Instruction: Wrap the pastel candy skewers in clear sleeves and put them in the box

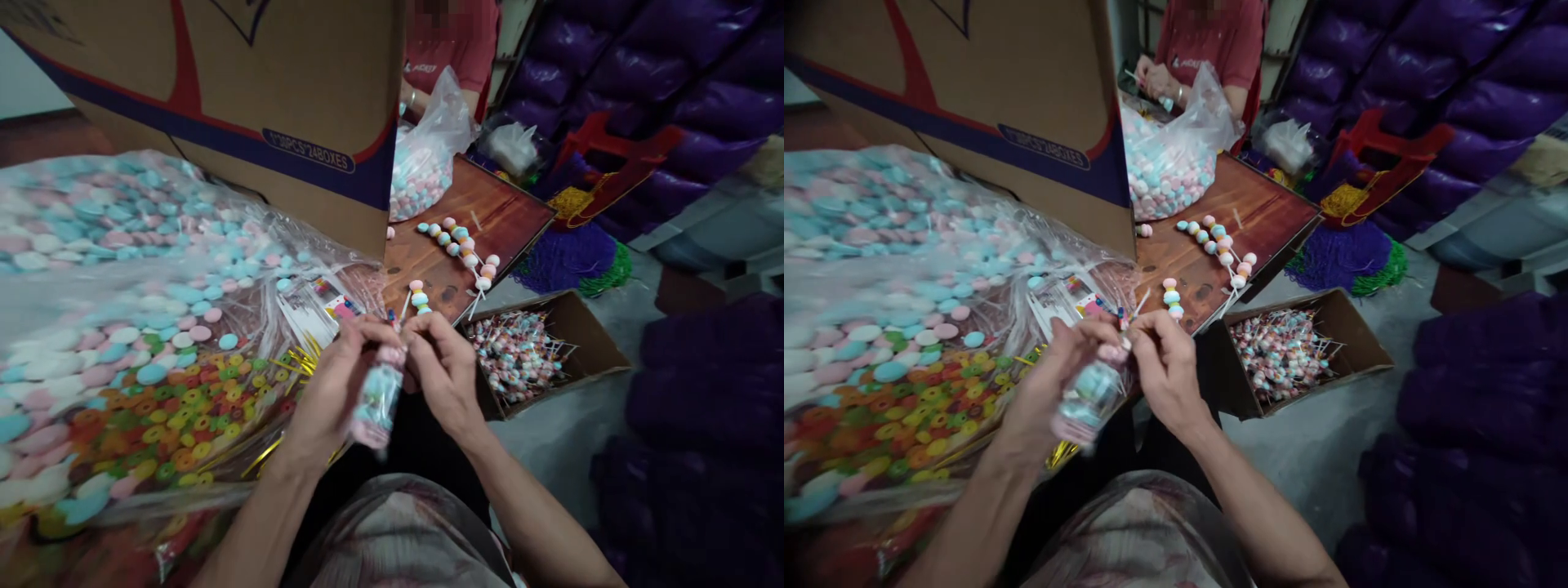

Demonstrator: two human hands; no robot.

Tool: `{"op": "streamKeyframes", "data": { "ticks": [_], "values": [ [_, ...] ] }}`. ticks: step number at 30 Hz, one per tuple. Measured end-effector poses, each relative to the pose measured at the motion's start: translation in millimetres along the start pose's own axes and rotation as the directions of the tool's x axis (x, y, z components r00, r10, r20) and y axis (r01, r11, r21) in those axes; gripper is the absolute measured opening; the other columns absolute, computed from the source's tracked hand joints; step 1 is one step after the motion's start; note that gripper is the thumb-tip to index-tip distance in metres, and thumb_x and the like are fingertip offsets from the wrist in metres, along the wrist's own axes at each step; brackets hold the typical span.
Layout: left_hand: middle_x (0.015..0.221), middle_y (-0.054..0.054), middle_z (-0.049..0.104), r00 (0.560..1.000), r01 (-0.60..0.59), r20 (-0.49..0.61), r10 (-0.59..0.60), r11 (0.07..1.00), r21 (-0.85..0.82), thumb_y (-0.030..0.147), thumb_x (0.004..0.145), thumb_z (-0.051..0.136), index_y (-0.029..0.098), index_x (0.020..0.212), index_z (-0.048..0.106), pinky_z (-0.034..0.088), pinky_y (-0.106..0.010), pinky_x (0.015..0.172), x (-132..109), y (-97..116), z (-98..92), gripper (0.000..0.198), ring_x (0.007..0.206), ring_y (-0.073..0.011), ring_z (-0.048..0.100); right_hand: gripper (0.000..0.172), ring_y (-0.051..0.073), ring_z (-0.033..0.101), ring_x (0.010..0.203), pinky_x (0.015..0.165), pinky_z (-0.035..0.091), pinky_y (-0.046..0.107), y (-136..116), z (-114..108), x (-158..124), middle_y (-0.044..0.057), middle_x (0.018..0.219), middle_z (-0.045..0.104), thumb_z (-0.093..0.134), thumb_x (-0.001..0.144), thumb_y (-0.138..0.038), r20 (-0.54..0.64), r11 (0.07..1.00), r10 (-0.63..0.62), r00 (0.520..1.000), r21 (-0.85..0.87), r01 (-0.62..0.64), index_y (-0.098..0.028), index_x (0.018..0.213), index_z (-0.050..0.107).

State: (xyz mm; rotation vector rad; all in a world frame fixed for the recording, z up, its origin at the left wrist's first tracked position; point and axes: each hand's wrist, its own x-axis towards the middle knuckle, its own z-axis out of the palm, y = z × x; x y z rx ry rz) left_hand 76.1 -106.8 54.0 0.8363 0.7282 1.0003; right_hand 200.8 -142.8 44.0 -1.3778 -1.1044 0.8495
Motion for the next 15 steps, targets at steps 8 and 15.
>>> {"op": "streamKeyframes", "data": {
  "ticks": [8, 15],
  "values": [
    [0.072, -0.004, 0.059, 0.986, 0.156, 0.019, -0.166, 0.958, 0.242, 0.052, 0.084, 0.063, 0.016, 0.063, 0.070, 0.043, -0.025, 0.072, -12.6, -27.6, 21.4, 0.042, 0.072, -0.0139, 0.050, 0.007, 0.015, 0.054, 0.067, 0.063, 0.045, 0.027, -5.8, -32.4, -35.3, 0.001, 0.074, 0.059, 0.063, 0.088, -0.023, -0.138, 0.985, -0.162, 0.977, -0.077, 0.152, -0.022, 0.082, 0.067],
    [0.086, -0.006, 0.069, 0.969, 0.151, 0.163, -0.184, 0.969, 0.195, 0.030, 0.081, 0.067, 0.020, 0.098, 0.076, 0.047, -0.030, 0.063, -11.9, -44.2, 46.2, 0.022, 0.066, -0.0157, 0.056, 0.015, 0.013, 0.049, 0.058, 0.051, 0.041, 0.024, 30.6, -56.0, -67.1, 0.003, 0.068, 0.061, 0.072, 0.081, -0.035, -0.082, 0.896, 0.309, 0.948, 0.359, -0.261, -0.020, 0.079, 0.074]
  ]
}}
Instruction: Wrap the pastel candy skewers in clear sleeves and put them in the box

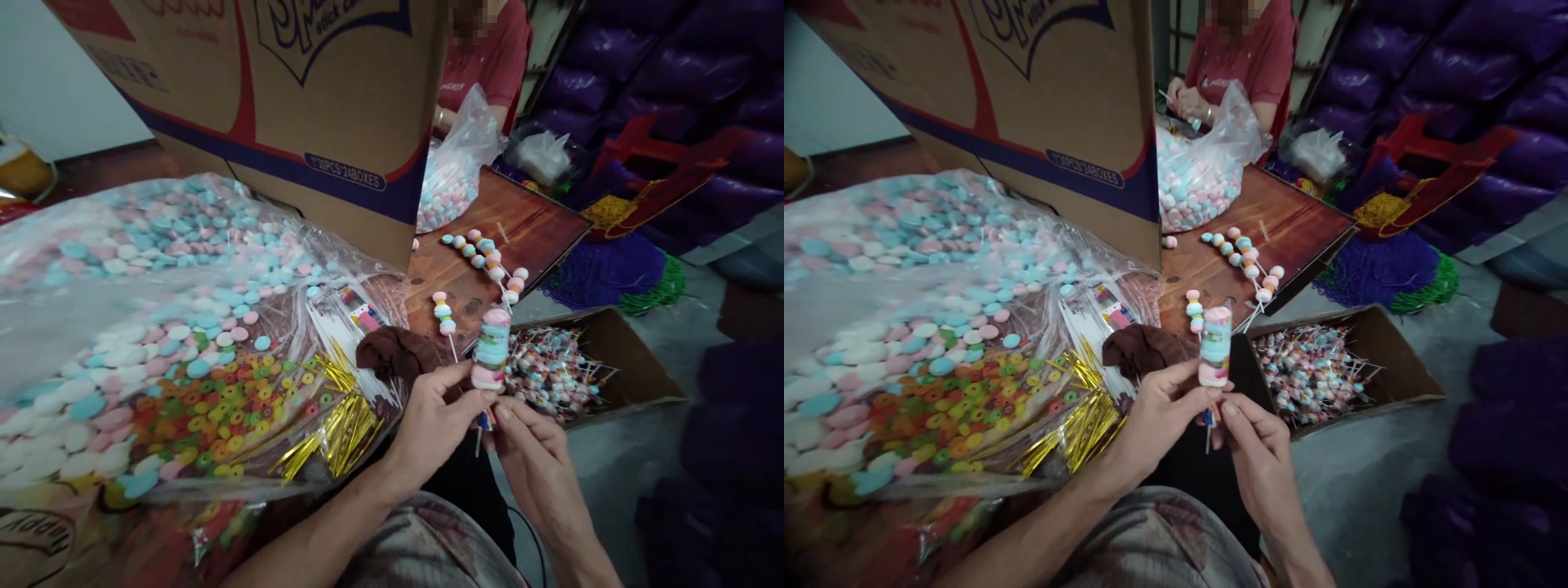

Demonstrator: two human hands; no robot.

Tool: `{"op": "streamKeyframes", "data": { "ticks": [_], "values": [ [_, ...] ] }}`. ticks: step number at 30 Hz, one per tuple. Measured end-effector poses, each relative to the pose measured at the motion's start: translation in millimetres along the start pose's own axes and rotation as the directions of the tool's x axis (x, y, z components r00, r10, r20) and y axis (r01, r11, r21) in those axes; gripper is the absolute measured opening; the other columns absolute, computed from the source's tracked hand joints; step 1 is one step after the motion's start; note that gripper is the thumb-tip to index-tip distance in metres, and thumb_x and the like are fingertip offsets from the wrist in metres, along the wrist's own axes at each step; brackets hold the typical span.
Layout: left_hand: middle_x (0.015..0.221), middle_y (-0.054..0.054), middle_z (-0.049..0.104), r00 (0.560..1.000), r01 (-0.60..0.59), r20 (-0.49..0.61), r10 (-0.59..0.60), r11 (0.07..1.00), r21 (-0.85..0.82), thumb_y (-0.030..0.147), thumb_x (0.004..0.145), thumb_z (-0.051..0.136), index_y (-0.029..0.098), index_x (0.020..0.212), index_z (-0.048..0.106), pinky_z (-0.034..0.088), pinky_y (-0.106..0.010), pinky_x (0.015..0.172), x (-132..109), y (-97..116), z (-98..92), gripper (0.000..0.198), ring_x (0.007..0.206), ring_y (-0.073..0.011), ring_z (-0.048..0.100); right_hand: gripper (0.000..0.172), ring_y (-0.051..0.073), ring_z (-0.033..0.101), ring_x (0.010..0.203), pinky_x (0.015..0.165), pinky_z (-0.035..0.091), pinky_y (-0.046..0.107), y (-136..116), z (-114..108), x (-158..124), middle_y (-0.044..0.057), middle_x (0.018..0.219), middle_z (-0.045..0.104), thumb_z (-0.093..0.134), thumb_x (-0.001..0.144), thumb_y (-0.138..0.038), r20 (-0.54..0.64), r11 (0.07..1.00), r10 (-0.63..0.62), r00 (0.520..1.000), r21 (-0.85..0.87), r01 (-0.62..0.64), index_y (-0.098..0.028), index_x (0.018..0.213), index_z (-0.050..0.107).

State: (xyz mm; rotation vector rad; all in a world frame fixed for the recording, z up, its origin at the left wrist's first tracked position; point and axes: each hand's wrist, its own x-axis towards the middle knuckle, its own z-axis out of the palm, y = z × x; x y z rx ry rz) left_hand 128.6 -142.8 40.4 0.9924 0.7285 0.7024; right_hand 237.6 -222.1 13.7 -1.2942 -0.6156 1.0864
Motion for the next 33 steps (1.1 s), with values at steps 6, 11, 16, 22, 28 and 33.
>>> {"op": "streamKeyframes", "data": {
  "ticks": [6, 11, 16, 22, 28, 33],
  "values": [
    [0.090, -0.006, 0.072, 0.956, -0.245, -0.018, 0.293, 0.830, 0.501, 0.024, 0.081, 0.068, 0.027, 0.101, 0.077, 0.045, -0.034, 0.078, 10.4, -8.4, -2.8, 0.022, 0.083, -0.0215, 0.059, 0.022, 0.011, 0.049, 0.056, 0.050, 0.042, 0.022, 11.7, -24.1, 4.7, 0.000, 0.066, 0.059, 0.085, 0.065, -0.033, -0.193, 0.987, 0.097, 0.976, 0.147, -0.069, -0.021, 0.080, 0.074],
    [0.100, -0.010, 0.063, 0.823, -0.103, -0.210, 0.527, 0.502, 0.859, 0.030, 0.087, 0.064, 0.025, 0.113, 0.071, 0.043, -0.037, 0.089, 15.9, 8.9, -55.7, 0.027, 0.097, -0.0248, 0.058, 0.027, 0.005, 0.034, 0.049, 0.044, 0.035, 0.020, 1.4, -53.8, 43.0, -0.001, 0.072, 0.060, 0.084, 0.062, -0.037, -0.403, 0.960, 0.120, 0.907, 0.279, -0.004, -0.018, 0.077, 0.072],
    [0.097, -0.007, 0.061, 0.902, 0.120, -0.192, 0.386, 0.202, 0.972, 0.024, 0.091, 0.057, 0.019, 0.095, 0.069, 0.044, -0.031, 0.074, 17.7, 8.6, -88.5, 0.014, 0.085, -0.0204, 0.060, 0.028, 0.006, 0.042, 0.052, 0.047, 0.033, 0.020, 8.1, -27.8, 52.5, 0.001, 0.074, 0.063, 0.078, 0.071, -0.037, -0.321, 0.998, -0.060, 0.945, 0.010, 0.067, -0.016, 0.090, 0.073],
    [0.079, -0.004, 0.063, 0.891, 0.028, -0.164, 0.423, 0.310, 0.950, 0.023, 0.096, 0.045, 0.018, 0.075, 0.060, 0.040, -0.027, 0.069, 21.3, 1.5, -93.3, 0.027, 0.075, -0.0158, 0.058, 0.019, 0.017, 0.063, 0.078, 0.073, 0.050, 0.031, 22.5, 43.3, 48.4, 0.005, 0.088, 0.068, 0.055, 0.093, -0.031, 0.179, 0.667, -0.434, 0.883, -0.595, 0.449, -0.020, 0.102, 0.067],
    [0.076, -0.001, 0.065, 0.881, -0.049, -0.282, 0.379, 0.668, 0.743, 0.024, 0.093, 0.044, 0.019, 0.088, 0.065, 0.043, -0.024, 0.065, 26.1, 14.8, -125.0, 0.021, 0.067, -0.0135, 0.058, 0.031, 0.022, 0.064, 0.080, 0.066, 0.048, 0.032, 41.1, 68.3, 60.9, 0.011, 0.098, 0.066, 0.047, 0.097, -0.032, 0.419, 0.122, -0.474, 0.775, -0.840, 0.529, -0.016, 0.119, 0.062],
    [0.098, -0.010, 0.067, 0.825, 0.190, -0.365, 0.432, 0.395, 0.899, 0.026, 0.089, 0.054, 0.017, 0.106, 0.067, 0.044, -0.032, 0.082, 54.0, 27.5, -152.4, 0.024, 0.089, -0.0215, 0.062, 0.023, 0.017, 0.061, 0.070, 0.065, 0.044, 0.029, 51.1, 67.9, 60.7, 0.008, 0.092, 0.068, 0.049, 0.097, -0.026, 0.448, 0.025, -0.520, 0.728, -0.844, 0.536, -0.016, 0.107, 0.068]
  ]
}}
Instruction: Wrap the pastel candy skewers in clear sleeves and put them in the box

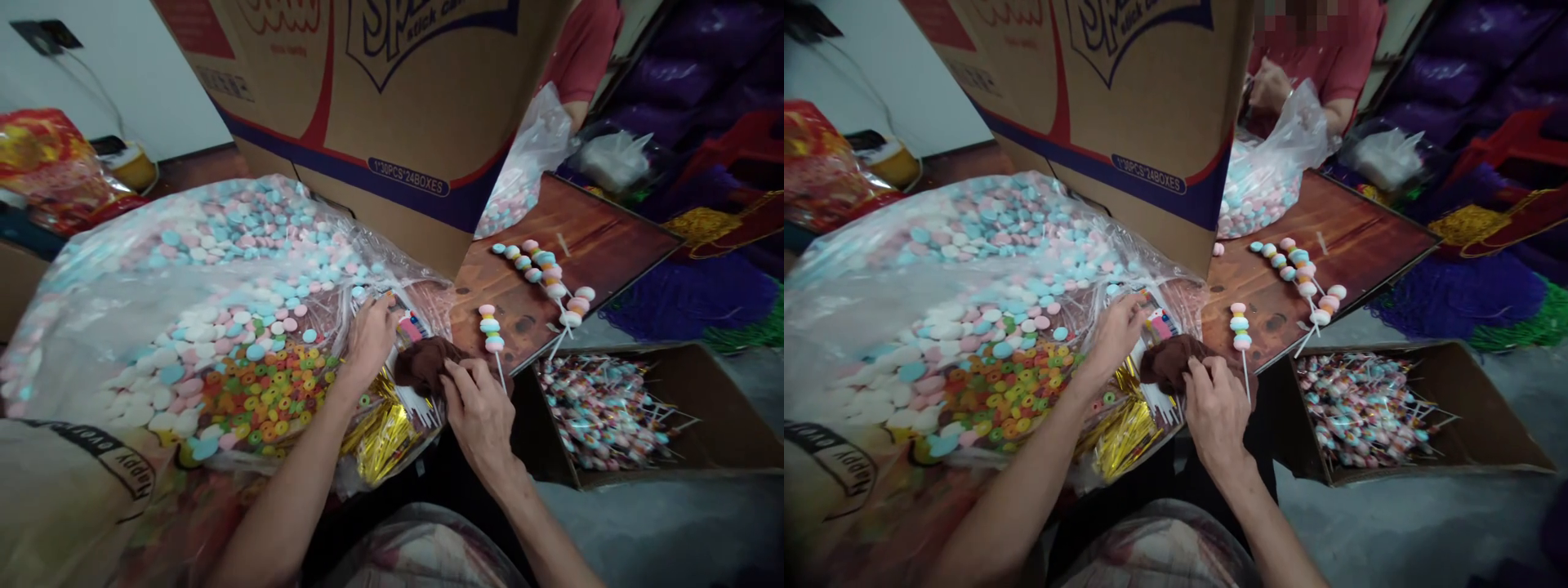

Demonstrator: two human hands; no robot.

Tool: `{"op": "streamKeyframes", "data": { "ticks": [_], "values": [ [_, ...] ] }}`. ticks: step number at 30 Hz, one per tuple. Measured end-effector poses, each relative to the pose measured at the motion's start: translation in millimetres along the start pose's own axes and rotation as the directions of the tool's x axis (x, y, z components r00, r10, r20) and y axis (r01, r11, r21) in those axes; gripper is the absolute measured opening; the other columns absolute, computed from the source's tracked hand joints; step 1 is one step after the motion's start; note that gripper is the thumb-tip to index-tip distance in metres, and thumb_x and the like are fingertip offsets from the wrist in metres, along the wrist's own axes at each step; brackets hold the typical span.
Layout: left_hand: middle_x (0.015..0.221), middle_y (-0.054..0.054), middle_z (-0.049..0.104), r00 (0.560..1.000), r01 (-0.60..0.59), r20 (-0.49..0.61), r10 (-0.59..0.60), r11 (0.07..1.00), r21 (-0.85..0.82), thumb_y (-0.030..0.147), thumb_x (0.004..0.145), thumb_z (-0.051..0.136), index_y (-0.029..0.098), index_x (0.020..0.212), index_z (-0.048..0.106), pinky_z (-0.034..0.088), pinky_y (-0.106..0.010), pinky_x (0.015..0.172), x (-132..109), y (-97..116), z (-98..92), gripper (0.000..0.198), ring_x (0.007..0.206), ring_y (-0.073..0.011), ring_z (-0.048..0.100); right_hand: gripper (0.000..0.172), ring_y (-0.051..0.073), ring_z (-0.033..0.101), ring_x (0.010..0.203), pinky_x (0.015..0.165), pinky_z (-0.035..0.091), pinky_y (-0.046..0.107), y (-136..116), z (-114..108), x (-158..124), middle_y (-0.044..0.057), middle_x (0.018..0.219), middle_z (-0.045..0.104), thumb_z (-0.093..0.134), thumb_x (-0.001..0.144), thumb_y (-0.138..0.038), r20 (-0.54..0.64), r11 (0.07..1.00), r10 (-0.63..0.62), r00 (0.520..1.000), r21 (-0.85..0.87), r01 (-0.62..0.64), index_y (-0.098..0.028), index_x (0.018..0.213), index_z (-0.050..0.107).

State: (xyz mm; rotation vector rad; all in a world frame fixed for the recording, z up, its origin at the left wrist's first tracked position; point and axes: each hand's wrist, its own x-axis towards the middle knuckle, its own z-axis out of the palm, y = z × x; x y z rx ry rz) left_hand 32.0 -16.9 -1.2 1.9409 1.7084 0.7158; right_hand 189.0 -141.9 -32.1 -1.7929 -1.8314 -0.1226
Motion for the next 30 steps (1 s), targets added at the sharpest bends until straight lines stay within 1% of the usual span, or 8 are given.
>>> {"op": "streamKeyframes", "data": {
  "ticks": [5, 11, 15, 18, 20, 22, 26, 30],
  "values": [
    [0.090, -0.008, 0.068, 0.997, 0.079, 0.013, -0.082, 0.984, 0.158, 0.023, 0.083, 0.060, 0.019, 0.090, 0.069, 0.043, -0.031, 0.077, 19.7, -5.5, 10.9, 0.013, 0.084, -0.0218, 0.062, 0.020, 0.016, 0.062, 0.070, 0.065, 0.045, 0.028, -1.1, 0.6, 0.0, 0.007, 0.087, 0.067, 0.051, 0.096, -0.023, -0.033, 0.997, 0.006, 0.999, 0.078, -0.003, -0.016, 0.102, 0.069],
    [0.081, -0.003, 0.071, 0.994, 0.054, -0.085, -0.068, 0.986, -0.156, 0.023, 0.081, 0.059, 0.018, 0.077, 0.068, 0.043, -0.028, 0.072, 10.3, -7.7, 3.0, 0.011, 0.074, -0.0168, 0.062, 0.020, 0.018, 0.064, 0.080, 0.074, 0.049, 0.030, 0.3, -13.3, 10.5, 0.007, 0.090, 0.066, 0.052, 0.096, -0.027, 0.023, 0.930, 0.112, 0.993, 0.349, -0.113, -0.019, 0.100, 0.069],
    [0.075, 0.000, 0.068, 0.991, 0.002, -0.125, -0.052, 0.929, -0.371, 0.029, 0.080, 0.063, 0.019, 0.076, 0.067, 0.044, -0.026, 0.066, -15.0, 14.4, -3.8, 0.012, 0.066, -0.0138, 0.059, 0.019, 0.018, 0.061, 0.086, 0.081, 0.048, 0.033, -11.0, -22.0, 34.3, 0.006, 0.095, 0.066, 0.058, 0.091, -0.031, 0.051, 0.776, 0.252, 0.966, 0.585, -0.233, -0.021, 0.102, 0.070],
    [0.078, -0.001, 0.067, 0.993, -0.009, -0.105, -0.055, 0.850, -0.526, 0.030, 0.079, 0.067, 0.019, 0.079, 0.067, 0.046, -0.025, 0.064, -35.3, 35.0, -1.3, 0.011, 0.069, -0.0129, 0.060, 0.020, 0.014, 0.055, 0.070, 0.068, 0.047, 0.028, -21.9, -20.5, 53.4, 0.002, 0.083, 0.065, 0.066, 0.084, -0.036, 0.249, 0.483, 0.331, 0.910, 0.784, -0.390, -0.019, 0.094, 0.070],
    [0.077, 0.001, 0.065, 0.979, 0.026, -0.128, -0.158, 0.724, -0.689, 0.031, 0.075, 0.073, 0.020, 0.086, 0.065, 0.046, -0.022, 0.062, -45.3, 44.4, 2.5, 0.018, 0.067, -0.0108, 0.059, 0.019, 0.011, 0.049, 0.061, 0.061, 0.043, 0.025, -25.6, -18.7, 61.8, -0.002, 0.070, 0.059, 0.066, 0.082, -0.037, 0.325, 0.285, 0.383, 0.864, 0.848, -0.446, -0.018, 0.082, 0.068],
    [0.073, 0.004, 0.061, 0.954, 0.118, -0.038, -0.297, 0.490, -0.864, 0.034, 0.071, 0.079, 0.019, 0.088, 0.062, 0.042, -0.019, 0.055, -50.9, 49.3, 5.6, 0.028, 0.059, -0.0073, 0.053, 0.020, 0.009, 0.041, 0.055, 0.057, 0.039, 0.023, -25.6, -18.7, 65.7, -0.005, 0.061, 0.051, 0.067, 0.081, -0.036, 0.340, 0.192, 0.431, 0.836, 0.871, -0.453, -0.018, 0.074, 0.064],
    [0.079, 0.000, 0.065, 0.857, 0.420, 0.410, -0.313, -0.039, -0.907, 0.037, 0.060, 0.087, 0.014, 0.085, 0.066, 0.043, -0.017, 0.052, -49.3, 52.1, 5.4, 0.040, 0.060, -0.0060, 0.055, 0.023, 0.008, 0.035, 0.055, 0.054, 0.032, 0.022, -20.8, -22.5, 64.5, -0.007, 0.060, 0.045, 0.066, 0.082, -0.036, 0.337, 0.179, 0.400, 0.852, 0.883, -0.433, -0.018, 0.070, 0.057],
    [0.072, 0.001, 0.066, 0.825, 0.396, 0.427, -0.370, -0.162, -0.904, 0.020, 0.051, 0.091, 0.014, 0.076, 0.068, 0.044, -0.015, 0.052, -41.6, 58.1, 2.8, 0.035, 0.058, -0.0050, 0.055, 0.033, 0.009, 0.032, 0.058, 0.054, 0.029, 0.023, -15.7, -23.8, 60.6, -0.006, 0.060, 0.038, 0.061, 0.086, -0.037, 0.310, 0.261, 0.358, 0.881, 0.873, -0.413, -0.019, 0.063, 0.047]
  ]
}}
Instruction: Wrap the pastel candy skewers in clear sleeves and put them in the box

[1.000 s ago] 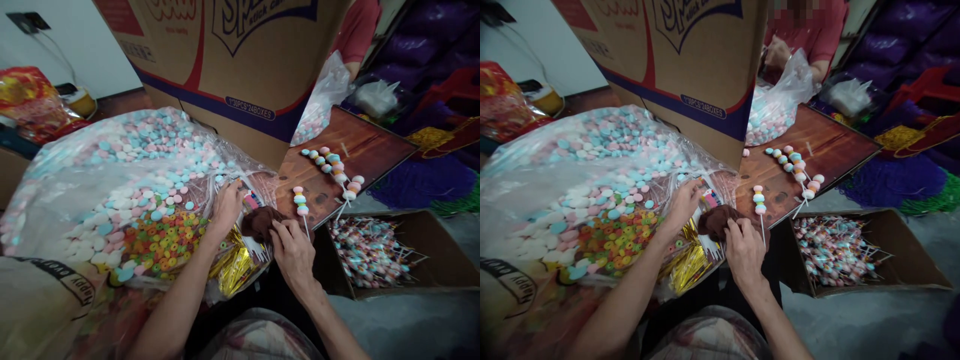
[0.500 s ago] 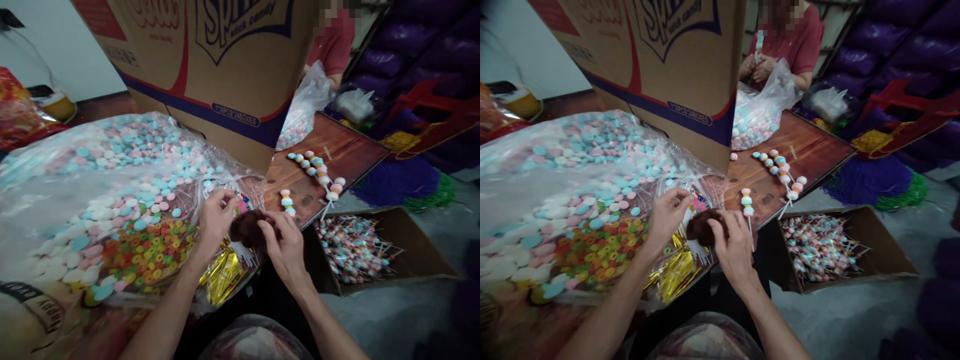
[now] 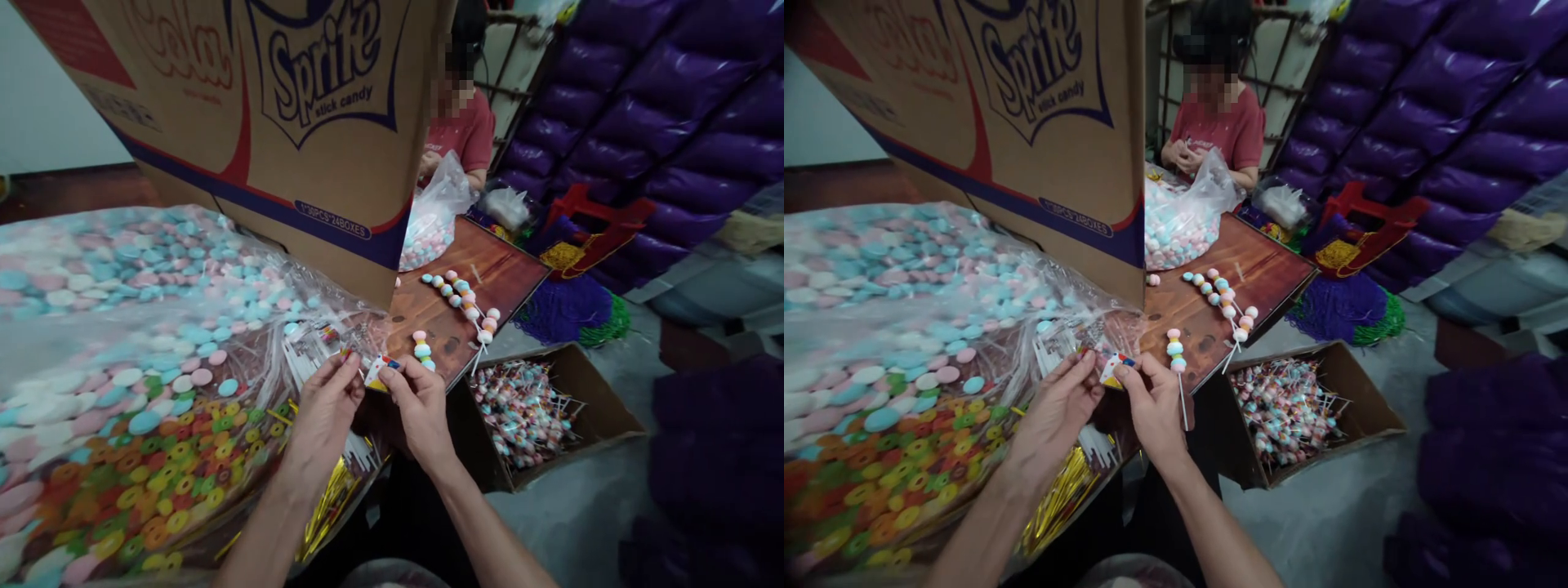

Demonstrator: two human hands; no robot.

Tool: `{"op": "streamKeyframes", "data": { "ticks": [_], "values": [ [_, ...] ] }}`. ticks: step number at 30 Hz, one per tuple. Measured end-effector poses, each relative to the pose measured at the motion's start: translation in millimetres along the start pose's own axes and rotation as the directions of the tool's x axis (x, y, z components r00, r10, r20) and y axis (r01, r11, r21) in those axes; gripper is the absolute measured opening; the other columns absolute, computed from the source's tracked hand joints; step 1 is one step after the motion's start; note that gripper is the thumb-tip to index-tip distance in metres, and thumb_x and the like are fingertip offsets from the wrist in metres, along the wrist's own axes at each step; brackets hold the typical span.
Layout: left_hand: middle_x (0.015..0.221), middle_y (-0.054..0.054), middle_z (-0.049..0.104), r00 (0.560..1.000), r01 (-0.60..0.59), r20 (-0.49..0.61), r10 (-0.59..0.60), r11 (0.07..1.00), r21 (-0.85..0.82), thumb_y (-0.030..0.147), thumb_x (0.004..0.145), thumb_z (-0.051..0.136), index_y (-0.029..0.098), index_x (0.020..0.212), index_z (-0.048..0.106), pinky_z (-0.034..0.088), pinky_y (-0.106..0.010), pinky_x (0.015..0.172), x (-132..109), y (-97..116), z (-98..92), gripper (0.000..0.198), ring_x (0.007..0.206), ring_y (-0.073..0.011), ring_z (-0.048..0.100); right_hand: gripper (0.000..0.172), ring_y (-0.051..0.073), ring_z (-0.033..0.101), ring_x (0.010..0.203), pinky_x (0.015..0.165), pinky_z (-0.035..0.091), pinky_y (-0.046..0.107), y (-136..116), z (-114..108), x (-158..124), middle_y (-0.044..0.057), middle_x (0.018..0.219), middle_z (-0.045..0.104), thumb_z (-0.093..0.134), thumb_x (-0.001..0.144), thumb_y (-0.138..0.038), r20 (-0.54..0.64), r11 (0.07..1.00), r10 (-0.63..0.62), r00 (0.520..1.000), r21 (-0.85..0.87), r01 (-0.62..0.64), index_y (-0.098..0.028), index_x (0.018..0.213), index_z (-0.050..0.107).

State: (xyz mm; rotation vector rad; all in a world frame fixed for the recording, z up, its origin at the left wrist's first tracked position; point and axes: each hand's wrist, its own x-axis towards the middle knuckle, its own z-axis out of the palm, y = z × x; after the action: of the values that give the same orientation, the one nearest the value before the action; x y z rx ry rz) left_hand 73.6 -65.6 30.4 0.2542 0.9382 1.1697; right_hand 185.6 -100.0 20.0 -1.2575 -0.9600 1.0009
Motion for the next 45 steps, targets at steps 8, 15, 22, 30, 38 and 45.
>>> {"op": "streamKeyframes", "data": {
  "ticks": [8, 15, 22, 30, 38, 45],
  "values": [
    [0.068, 0.001, 0.064, 0.988, 0.157, 0.007, -0.157, 0.984, -0.087, 0.011, 0.053, 0.088, 0.012, 0.075, 0.070, 0.044, -0.016, 0.049, 2.4, 2.8, 13.3, 0.028, 0.053, -0.0044, 0.052, 0.037, 0.010, 0.032, 0.059, 0.055, 0.028, 0.024, 0.4, -22.4, 7.1, -0.005, 0.061, 0.034, 0.053, 0.093, -0.038, -0.012, 0.976, -0.099, 0.995, -0.194, 0.095, -0.020, 0.062, 0.040],
    [0.069, -0.003, 0.068, 0.999, 0.010, 0.029, -0.014, 0.991, 0.130, 0.028, 0.055, 0.090, 0.012, 0.072, 0.070, 0.048, -0.019, 0.051, 2.6, -0.7, 8.0, 0.031, 0.060, -0.0110, 0.061, 0.032, 0.011, 0.038, 0.063, 0.059, 0.033, 0.024, -3.0, -46.6, 16.1, -0.004, 0.065, 0.040, 0.052, 0.094, -0.033, 0.045, 0.939, -0.201, 0.979, -0.275, 0.206, -0.020, 0.064, 0.045],
    [0.062, -0.001, 0.065, 0.973, -0.209, -0.023, 0.229, 0.921, 0.328, 0.042, 0.056, 0.088, 0.012, 0.074, 0.070, 0.047, -0.019, 0.050, 12.8, -9.0, 0.9, 0.040, 0.052, -0.0097, 0.058, 0.033, 0.011, 0.038, 0.062, 0.059, 0.033, 0.025, 2.7, -49.8, 15.6, -0.003, 0.066, 0.040, 0.048, 0.096, -0.031, 0.039, 0.912, -0.228, 0.973, -0.340, 0.228, -0.020, 0.065, 0.042],
    [0.072, -0.005, 0.071, 0.999, 0.012, -0.033, -0.008, 0.994, 0.106, 0.030, 0.056, 0.089, 0.014, 0.078, 0.069, 0.052, -0.020, 0.052, 13.3, -0.2, -4.1, 0.034, 0.063, -0.0149, 0.067, 0.034, 0.011, 0.040, 0.060, 0.059, 0.033, 0.025, -0.4, -41.8, 27.1, -0.003, 0.064, 0.041, 0.046, 0.095, -0.027, 0.048, 0.842, -0.367, 0.929, -0.408, 0.354, -0.021, 0.062, 0.039],
    [0.077, -0.005, 0.074, 0.970, -0.072, -0.222, 0.102, 0.988, 0.139, 0.007, 0.065, 0.076, 0.013, 0.077, 0.070, 0.057, -0.021, 0.056, 24.0, 8.9, -2.2, 0.014, 0.062, -0.0132, 0.067, 0.029, 0.012, 0.046, 0.064, 0.062, 0.037, 0.026, 10.2, -30.7, 35.6, -0.002, 0.067, 0.048, 0.052, 0.094, -0.026, 0.151, 0.851, -0.381, 0.912, -0.329, 0.409, -0.020, 0.066, 0.050],
    [0.079, -0.002, 0.072, 0.950, -0.125, -0.264, 0.168, 0.977, 0.171, 0.012, 0.076, 0.071, 0.014, 0.082, 0.071, 0.059, -0.023, 0.060, 27.9, 4.4, 7.1, 0.006, 0.064, -0.0117, 0.066, 0.041, 0.009, 0.039, 0.055, 0.055, 0.032, 0.023, 10.4, -36.0, 43.6, -0.006, 0.057, 0.038, 0.050, 0.094, -0.031, 0.132, 0.950, -0.165, 0.977, -0.245, 0.194, -0.020, 0.056, 0.039]
  ]
}}
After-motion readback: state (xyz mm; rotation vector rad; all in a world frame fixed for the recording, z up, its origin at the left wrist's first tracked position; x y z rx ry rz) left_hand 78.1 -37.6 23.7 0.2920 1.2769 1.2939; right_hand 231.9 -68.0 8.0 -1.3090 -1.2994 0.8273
